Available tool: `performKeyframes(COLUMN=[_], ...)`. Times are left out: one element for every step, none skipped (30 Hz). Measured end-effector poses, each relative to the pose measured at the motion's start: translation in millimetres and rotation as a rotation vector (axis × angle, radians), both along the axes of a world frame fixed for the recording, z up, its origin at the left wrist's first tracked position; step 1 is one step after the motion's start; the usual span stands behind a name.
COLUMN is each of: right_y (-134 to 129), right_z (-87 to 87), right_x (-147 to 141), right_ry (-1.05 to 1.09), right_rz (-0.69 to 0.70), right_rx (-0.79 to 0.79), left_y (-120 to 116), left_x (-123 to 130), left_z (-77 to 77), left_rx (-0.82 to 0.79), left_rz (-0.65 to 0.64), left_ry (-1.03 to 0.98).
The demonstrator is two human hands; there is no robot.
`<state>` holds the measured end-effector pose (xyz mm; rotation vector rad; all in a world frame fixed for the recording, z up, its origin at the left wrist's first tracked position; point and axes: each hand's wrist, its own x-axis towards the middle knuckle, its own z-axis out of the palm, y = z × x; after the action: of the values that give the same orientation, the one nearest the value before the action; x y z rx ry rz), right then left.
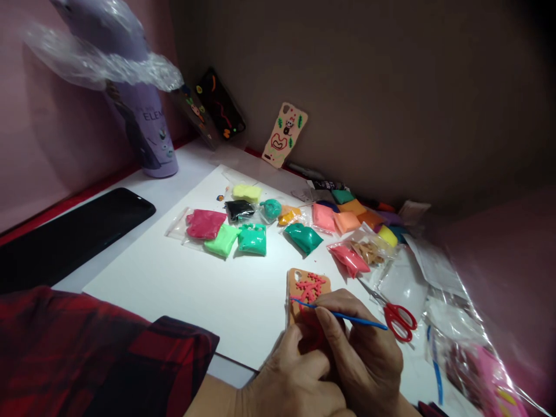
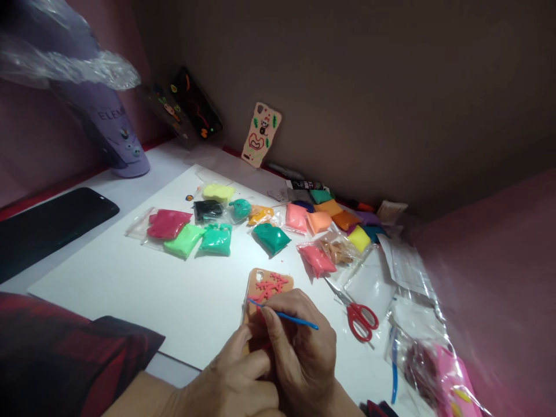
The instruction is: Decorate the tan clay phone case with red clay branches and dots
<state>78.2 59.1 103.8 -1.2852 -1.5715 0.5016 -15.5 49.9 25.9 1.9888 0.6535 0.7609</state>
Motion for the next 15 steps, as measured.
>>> performKeyframes(right_y=[0, 1, 2, 3, 4, 4, 5, 5, 4, 3, 3, 2, 1, 1, 1], right_z=[-0.1, -0.2, -0.2, -0.3, -0.4, -0.6, -0.7, -0.8, -0.7, -0.4, 0.0, 0.6, 1.2, 1.8, 2.2], right_x=[0, 0, 0, 1, 1, 1, 1, 1, 0, 0, -1, -1, -2, -2, -3], right_ry=[0.001, -0.005, -0.014, -0.028, -0.045, -0.058, -0.061, -0.048, -0.026, -0.001, 0.026, 0.044, 0.047, 0.038, 0.021], right_rz=[-0.002, 0.001, 0.006, 0.014, 0.022, 0.027, 0.027, 0.017, 0.005, -0.007, -0.018, -0.021, -0.012, 0.005, 0.028], right_rx=[0.001, 0.000, 0.000, -0.003, -0.005, -0.007, -0.010, -0.007, -0.002, 0.008, 0.020, 0.032, 0.040, 0.045, 0.045], left_y=[-1, -1, 0, 0, 1, 2, 2, 3, 3, 3, 3, 4, 4, 4, 5], left_x=[-2, -4, -7, -10, -13, -16, -19, -21, -22, -23, -22, -21, -19, -17, -15], left_z=[0.5, 1.9, 4.0, 6.7, 9.7, 12.6, 15.0, 16.9, 18.0, 18.3, 17.9, 17.0, 15.7, 14.3, 13.0], left_rx=[0.012, 0.033, 0.061, 0.086, 0.103, 0.114, 0.123, 0.127, 0.123, 0.121, 0.120, 0.120, 0.119, 0.119, 0.120], left_rz=[0.013, 0.014, 0.003, -0.010, -0.014, -0.015, -0.016, -0.018, -0.016, -0.018, -0.020, -0.023, -0.025, -0.028, -0.029], left_ry=[-0.002, -0.002, 0.001, 0.006, 0.015, 0.027, 0.037, 0.045, 0.050, 0.056, 0.061, 0.063, 0.064, 0.062, 0.059])
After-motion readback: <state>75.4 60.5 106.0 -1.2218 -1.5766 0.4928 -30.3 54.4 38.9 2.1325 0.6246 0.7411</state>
